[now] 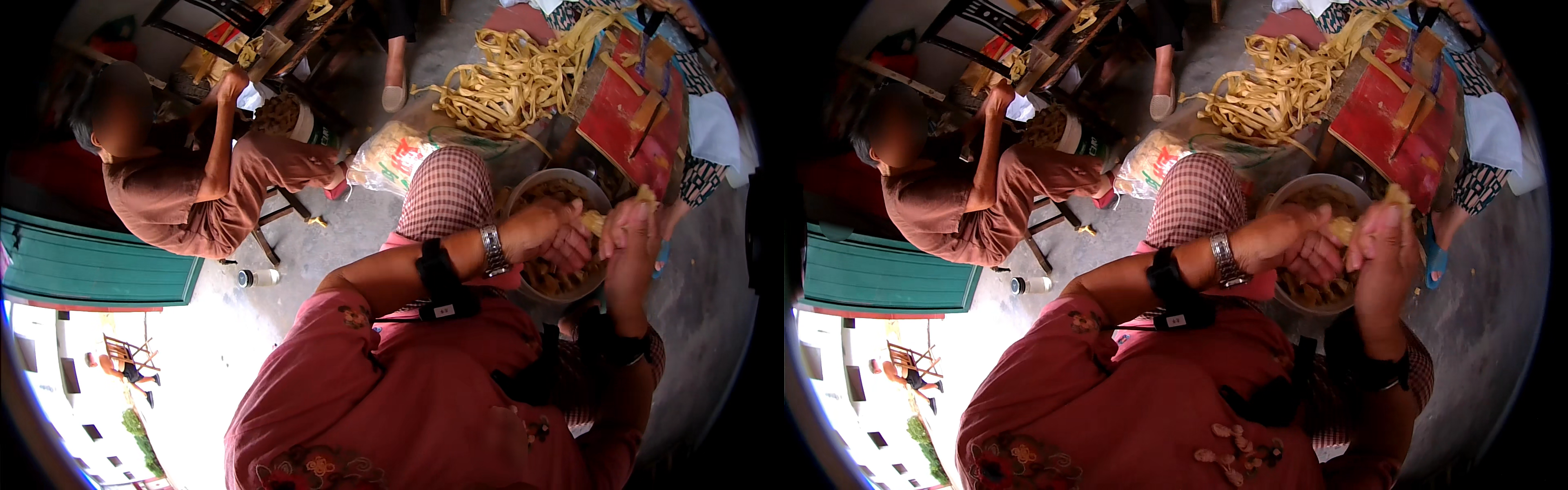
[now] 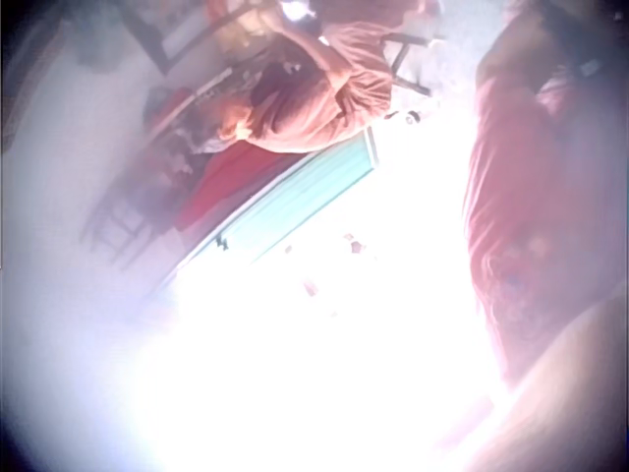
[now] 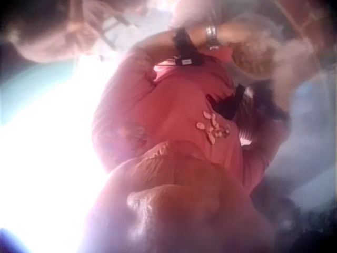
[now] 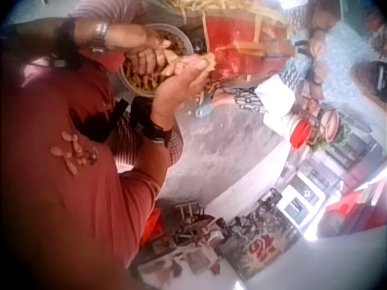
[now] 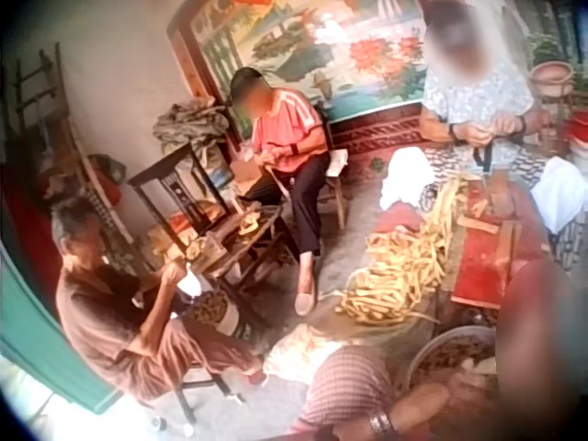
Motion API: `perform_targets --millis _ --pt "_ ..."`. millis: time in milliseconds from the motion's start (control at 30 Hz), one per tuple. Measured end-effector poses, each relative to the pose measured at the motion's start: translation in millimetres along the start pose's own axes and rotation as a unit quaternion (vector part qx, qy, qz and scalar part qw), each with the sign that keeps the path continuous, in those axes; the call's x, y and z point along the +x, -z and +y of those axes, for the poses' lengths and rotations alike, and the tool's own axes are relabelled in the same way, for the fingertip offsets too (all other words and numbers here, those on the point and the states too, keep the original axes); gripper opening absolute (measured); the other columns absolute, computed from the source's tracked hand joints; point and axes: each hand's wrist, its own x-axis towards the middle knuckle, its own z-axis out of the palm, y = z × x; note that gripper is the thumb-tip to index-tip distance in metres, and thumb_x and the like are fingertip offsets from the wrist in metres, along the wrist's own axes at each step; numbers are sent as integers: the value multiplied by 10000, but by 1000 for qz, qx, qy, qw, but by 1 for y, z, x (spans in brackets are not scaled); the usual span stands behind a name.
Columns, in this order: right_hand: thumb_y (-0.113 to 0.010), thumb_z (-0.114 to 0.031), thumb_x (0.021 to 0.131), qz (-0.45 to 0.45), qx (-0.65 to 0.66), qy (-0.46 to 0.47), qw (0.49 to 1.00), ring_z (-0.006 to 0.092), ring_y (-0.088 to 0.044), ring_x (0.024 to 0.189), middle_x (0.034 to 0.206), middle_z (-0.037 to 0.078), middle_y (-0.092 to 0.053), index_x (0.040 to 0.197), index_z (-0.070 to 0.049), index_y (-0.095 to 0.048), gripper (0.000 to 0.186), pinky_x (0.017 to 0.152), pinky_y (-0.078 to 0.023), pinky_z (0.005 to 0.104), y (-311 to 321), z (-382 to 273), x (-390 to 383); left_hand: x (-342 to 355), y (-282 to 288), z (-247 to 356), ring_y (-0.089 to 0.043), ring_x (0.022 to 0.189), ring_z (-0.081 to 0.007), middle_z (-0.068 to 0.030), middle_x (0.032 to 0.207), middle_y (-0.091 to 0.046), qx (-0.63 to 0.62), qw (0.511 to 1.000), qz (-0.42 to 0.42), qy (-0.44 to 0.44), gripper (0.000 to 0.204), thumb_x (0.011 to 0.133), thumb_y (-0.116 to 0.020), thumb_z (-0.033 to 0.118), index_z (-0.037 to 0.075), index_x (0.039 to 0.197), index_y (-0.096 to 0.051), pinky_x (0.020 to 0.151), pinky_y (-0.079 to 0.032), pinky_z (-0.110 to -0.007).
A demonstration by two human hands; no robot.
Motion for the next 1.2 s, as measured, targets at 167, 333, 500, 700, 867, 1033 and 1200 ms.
perform_targets --millis 167,333,500,700,867,1033,1200 --pt "-322 -338 1006 -109 4 -48 993 91 -379 507 600 -13 -354 777 -86 -422 355 487 -332 220 -12 18 -14 19 1 18 -584 694 -244 -129 770 -588 -111 982 111 -106 379 969 -340 344 19 915 -527 649 -509 -371" --pt "-334 -328 1004 -20 89 11 996 124 -480 600 681 31 -456 813 -59 -451 350 494 -369 240 -12 -4 -3 14 -5 60 -436 550 -165 -44 625 -470 -32 995 -31 -88 239 925 -391 219 50 791 -495 520 -374 -283" --pt "-343 -317 1007 149 -28 102 983 116 -499 738 872 71 -582 860 -38 -469 340 682 -395 230 7 -17 13 13 -41 76 -435 493 -158 -2 549 -438 35 993 -112 -29 272 890 -408 267 125 660 -442 557 -406 -284" --pt "-380 -343 1000 166 -39 43 984 61 -467 729 848 21 -563 885 -25 -520 366 688 -397 212 18 -21 14 15 -68 82 -418 475 -125 9 537 -410 141 969 -203 1 305 895 -436 248 106 625 -431 658 -476 -327" --pt "-371 -350 1003 120 -89 56 987 56 -490 766 836 -6 -559 928 6 -598 428 691 -405 213 19 -18 18 12 -70 92 -548 616 -173 -80 668 -526 502 791 -67 -343 125 850 -594 107 23 787 -525 598 -487 -303" --pt "-304 -481 983 35 -87 -11 996 95 -560 810 878 39 -616 1005 21 -621 594 749 -439 229 26 -36 21 8 -79 91 -594 868 -331 -141 1134 -524 640 549 -23 -537 159 816 -627 102 9 893 -524 699 -521 -391" --pt "-246 -589 947 -12 -101 -58 993 129 -581 854 904 68 -630 1003 21 -618 717 771 -446 256 18 -58 13 12 -70 88 -576 968 -352 -161 1131 -539 643 574 -69 -502 201 840 -603 128 12 987 -529 778 -514 -397"
